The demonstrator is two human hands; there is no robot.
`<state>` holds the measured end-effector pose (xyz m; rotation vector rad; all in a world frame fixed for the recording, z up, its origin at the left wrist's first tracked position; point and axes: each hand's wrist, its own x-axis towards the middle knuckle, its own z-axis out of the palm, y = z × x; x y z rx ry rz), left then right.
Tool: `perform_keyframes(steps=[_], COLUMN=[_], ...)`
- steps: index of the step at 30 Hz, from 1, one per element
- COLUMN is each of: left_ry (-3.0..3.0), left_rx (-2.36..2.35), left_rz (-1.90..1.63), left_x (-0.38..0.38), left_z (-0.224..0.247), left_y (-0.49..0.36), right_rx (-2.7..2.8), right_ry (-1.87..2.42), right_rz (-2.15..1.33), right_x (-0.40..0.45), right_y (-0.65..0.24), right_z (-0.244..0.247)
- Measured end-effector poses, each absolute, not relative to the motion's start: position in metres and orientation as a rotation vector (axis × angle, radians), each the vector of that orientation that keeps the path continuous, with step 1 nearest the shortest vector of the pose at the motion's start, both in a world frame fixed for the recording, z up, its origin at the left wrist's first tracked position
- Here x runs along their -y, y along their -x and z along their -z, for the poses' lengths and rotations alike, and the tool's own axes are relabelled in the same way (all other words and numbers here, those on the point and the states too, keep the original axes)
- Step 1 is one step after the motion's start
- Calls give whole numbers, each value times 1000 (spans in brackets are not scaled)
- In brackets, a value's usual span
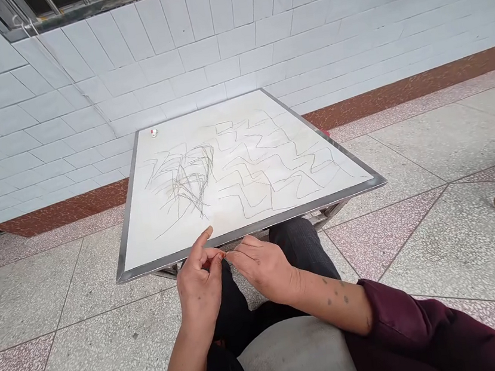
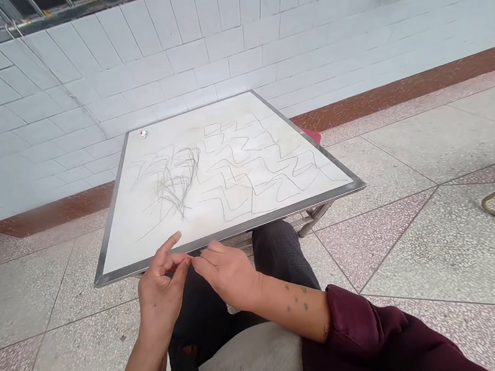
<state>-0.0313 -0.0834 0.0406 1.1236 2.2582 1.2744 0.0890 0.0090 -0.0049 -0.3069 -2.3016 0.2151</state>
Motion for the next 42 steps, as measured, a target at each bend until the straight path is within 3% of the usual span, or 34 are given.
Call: perform_keyframes(steps=[13, 22, 35, 42], left_ry=[-1099, -983, -1021, -1011], left_rx=[-2164, -2064, -2112, -1905], left_rz=[-1229, -1366, -1303, -1427], left_x=[79, 77, 75, 80], left_z=[-23, -41, -31, -51], left_y=[47, 51, 51, 57], right_rx=[2365, 2218, 2241, 2008], right_ry=[351, 507, 437, 639], right_rz=[-209, -680, -521, -999], right_x=[-2, -14, -3, -15], right_y=[-81, -82, -78, -86], right_z=[19, 15, 19, 1])
